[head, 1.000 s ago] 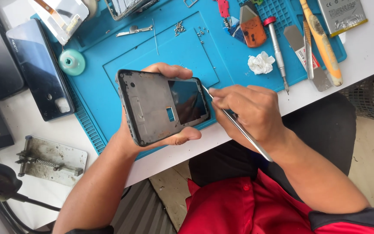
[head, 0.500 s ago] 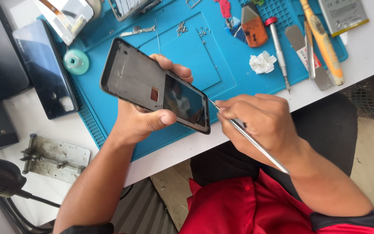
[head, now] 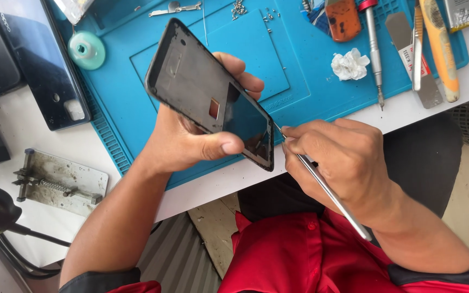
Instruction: Using tweezers to scrape residue or adhesive from the internal frame of a disassembled smartphone at a repair station.
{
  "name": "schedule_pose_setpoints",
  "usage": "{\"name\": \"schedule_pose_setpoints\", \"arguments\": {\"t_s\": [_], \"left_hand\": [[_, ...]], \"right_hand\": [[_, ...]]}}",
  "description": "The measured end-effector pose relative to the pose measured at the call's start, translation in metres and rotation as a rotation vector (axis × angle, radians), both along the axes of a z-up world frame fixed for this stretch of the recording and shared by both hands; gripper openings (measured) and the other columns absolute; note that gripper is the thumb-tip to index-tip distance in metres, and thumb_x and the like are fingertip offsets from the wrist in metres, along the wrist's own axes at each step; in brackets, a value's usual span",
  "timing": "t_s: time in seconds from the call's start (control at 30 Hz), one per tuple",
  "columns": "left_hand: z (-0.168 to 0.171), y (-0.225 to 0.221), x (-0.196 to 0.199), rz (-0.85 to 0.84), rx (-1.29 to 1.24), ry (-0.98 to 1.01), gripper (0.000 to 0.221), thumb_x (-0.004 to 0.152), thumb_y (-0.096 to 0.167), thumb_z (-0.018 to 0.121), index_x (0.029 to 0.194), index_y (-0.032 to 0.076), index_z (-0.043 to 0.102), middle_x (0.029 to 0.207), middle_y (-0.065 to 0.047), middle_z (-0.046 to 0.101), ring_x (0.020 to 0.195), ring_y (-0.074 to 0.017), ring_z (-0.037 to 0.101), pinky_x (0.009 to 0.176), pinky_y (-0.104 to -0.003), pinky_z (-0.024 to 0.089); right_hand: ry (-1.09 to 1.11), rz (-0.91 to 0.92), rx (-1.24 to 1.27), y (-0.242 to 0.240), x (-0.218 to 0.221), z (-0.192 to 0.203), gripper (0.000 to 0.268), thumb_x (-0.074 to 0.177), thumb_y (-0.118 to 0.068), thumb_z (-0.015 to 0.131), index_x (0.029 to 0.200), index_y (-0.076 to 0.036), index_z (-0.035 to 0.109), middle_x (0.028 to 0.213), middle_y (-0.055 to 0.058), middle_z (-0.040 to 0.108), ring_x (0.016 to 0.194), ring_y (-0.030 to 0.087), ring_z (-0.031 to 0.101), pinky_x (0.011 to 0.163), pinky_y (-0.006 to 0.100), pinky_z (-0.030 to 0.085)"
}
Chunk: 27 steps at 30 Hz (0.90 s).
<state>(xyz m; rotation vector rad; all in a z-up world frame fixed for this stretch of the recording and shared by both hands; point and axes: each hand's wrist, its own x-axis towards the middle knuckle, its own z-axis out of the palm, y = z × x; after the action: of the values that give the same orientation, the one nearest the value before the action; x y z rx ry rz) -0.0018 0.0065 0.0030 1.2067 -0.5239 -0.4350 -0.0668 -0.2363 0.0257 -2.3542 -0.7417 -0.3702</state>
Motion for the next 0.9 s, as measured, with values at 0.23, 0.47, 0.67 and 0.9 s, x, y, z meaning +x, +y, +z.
{"name": "schedule_pose_setpoints", "arguments": {"t_s": [0.23,0.47,0.67,0.9], "left_hand": [[0.002,0.001,0.002,0.057,0.102,0.04,0.079,0.091,0.044,0.079,0.15,0.009,0.04,0.138,-0.016,0.066,0.128,-0.0293,0.071,0.115,-0.044,0.063],[-0.007,-0.002,0.005,0.407,0.083,-0.163,0.105,0.087,0.036,0.09,0.164,0.019,0.02,0.145,-0.02,0.06,0.135,-0.0294,0.07,0.124,-0.044,0.064],[0.004,-0.001,0.001,0.506,0.18,-0.23,0.094,0.086,0.042,0.087,0.159,0.016,0.032,0.158,-0.011,0.042,0.142,-0.0294,0.062,0.115,-0.034,0.056],[0.015,-0.005,-0.003,0.516,0.282,-0.247,0.084,0.092,0.048,0.077,0.156,0.02,0.031,0.152,-0.012,0.042,0.147,-0.0298,0.057,0.105,-0.034,0.062]], "right_hand": [[-0.058,0.03,0.024,-0.003,0.0,-0.011,0.019,0.089,0.011,0.077,0.079,0.0,0.066,0.093,0.02,0.079,0.082,0.03,0.078,0.062,0.038,0.053],[-0.016,0.061,0.066,-0.005,0.0,-0.005,0.018,0.088,0.008,0.076,0.077,-0.001,0.065,0.092,0.019,0.078,0.083,0.03,0.078,0.062,0.038,0.054],[0.009,0.038,0.059,-0.002,-0.001,-0.007,0.018,0.084,0.006,0.08,0.075,-0.002,0.066,0.094,0.015,0.079,0.087,0.025,0.078,0.066,0.035,0.055],[0.044,0.005,0.063,-0.003,-0.001,-0.016,0.011,0.08,0.004,0.082,0.082,0.0,0.072,0.097,0.017,0.079,0.081,0.026,0.078,0.065,0.035,0.058]]}}
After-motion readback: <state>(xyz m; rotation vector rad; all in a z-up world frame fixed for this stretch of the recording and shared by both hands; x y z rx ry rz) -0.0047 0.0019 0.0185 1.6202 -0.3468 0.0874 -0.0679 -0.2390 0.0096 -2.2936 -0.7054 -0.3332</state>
